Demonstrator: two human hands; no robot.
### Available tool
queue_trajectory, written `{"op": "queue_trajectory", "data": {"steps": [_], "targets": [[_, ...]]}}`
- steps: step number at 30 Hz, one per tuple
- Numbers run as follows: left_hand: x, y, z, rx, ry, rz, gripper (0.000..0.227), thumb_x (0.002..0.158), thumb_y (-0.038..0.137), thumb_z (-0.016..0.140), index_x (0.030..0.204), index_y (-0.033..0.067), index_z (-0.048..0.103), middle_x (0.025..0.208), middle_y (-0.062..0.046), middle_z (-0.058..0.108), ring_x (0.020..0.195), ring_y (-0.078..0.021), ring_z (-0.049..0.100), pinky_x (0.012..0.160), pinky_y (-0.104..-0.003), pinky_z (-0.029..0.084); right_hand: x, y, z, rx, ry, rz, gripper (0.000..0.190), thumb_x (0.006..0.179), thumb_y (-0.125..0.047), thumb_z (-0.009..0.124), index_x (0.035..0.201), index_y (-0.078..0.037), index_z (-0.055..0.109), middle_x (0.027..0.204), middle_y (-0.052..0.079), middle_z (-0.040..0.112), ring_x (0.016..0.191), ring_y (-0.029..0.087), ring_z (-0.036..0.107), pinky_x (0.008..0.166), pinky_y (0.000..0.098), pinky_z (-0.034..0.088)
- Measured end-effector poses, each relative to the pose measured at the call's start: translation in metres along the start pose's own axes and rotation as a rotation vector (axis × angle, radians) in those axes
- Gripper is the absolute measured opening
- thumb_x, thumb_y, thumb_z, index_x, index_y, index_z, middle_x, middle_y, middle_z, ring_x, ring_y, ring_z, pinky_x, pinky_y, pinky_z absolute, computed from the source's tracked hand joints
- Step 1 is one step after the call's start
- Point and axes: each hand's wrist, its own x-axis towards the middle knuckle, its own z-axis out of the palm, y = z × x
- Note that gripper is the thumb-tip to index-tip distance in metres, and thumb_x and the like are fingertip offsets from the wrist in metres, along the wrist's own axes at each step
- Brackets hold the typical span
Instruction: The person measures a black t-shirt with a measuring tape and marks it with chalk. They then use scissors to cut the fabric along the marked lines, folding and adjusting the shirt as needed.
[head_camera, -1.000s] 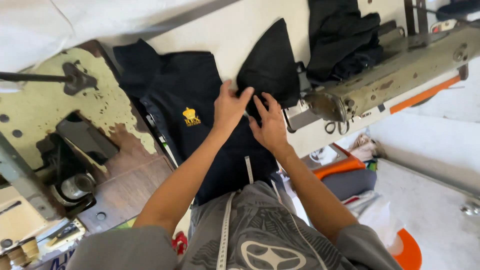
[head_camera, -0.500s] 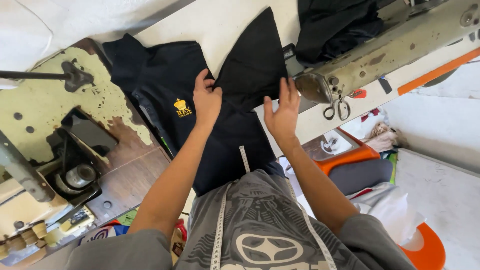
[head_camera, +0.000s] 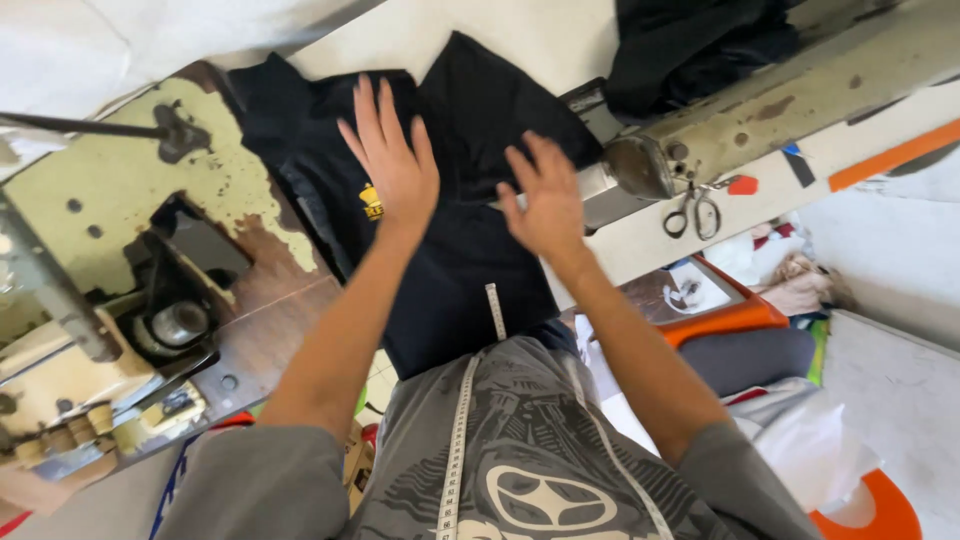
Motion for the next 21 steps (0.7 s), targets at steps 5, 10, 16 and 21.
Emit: {"op": "queue_trajectory", "data": {"steps": [5, 10, 16, 21], "targets": [[-0.102, -0.043, -0.005, 0.274, -0.172, 0.03, 0.064, 0.109, 0.039, 0.049, 0.162, 0.0063, 0.034, 0.17, -0.024, 0.015, 0.159, -0.0384, 0.011, 0.123, -0.068, 0.004, -0.006, 0.027, 0.012, -0.199, -0.237, -0.005, 0.056, 0.099, -0.041, 0.065, 0.15, -0.02, 0.057, 0.165, 0.013, 0.033, 0.15, 0.039, 0.032, 0.116, 0.0579, 0.029], [-0.129, -0.064, -0.025, 0.387, -0.298, 0.063, 0.069, 0.11, 0.051, 0.04, 0.164, 0.0102, 0.031, 0.171, -0.023, 0.012, 0.159, -0.0391, 0.004, 0.123, -0.067, 0.002, -0.021, 0.005, 0.013, -0.265, -0.256, 0.0, 0.058, 0.104, -0.045, 0.06, 0.155, -0.019, 0.052, 0.165, 0.015, 0.029, 0.15, 0.038, 0.028, 0.112, 0.0563, 0.029], [-0.156, -0.075, -0.046, 0.343, -0.368, 0.098, 0.07, 0.107, 0.05, 0.046, 0.162, 0.0089, 0.036, 0.171, -0.023, 0.015, 0.158, -0.0396, 0.008, 0.122, -0.069, 0.003, -0.072, -0.023, -0.004, -0.343, -0.197, 0.112, 0.07, 0.098, -0.049, 0.061, 0.156, -0.015, 0.047, 0.163, 0.022, 0.031, 0.145, 0.043, 0.034, 0.101, 0.0565, 0.036], [-0.123, -0.049, -0.031, 0.092, -0.303, 0.212, 0.062, 0.106, 0.042, 0.055, 0.155, 0.0051, 0.046, 0.168, -0.025, 0.021, 0.157, -0.0428, 0.015, 0.121, -0.068, 0.005, -0.12, -0.04, -0.006, -0.338, -0.293, 0.333, 0.075, 0.095, -0.055, 0.06, 0.157, -0.017, 0.046, 0.165, 0.021, 0.028, 0.144, 0.044, 0.035, 0.099, 0.0573, 0.039]]}}
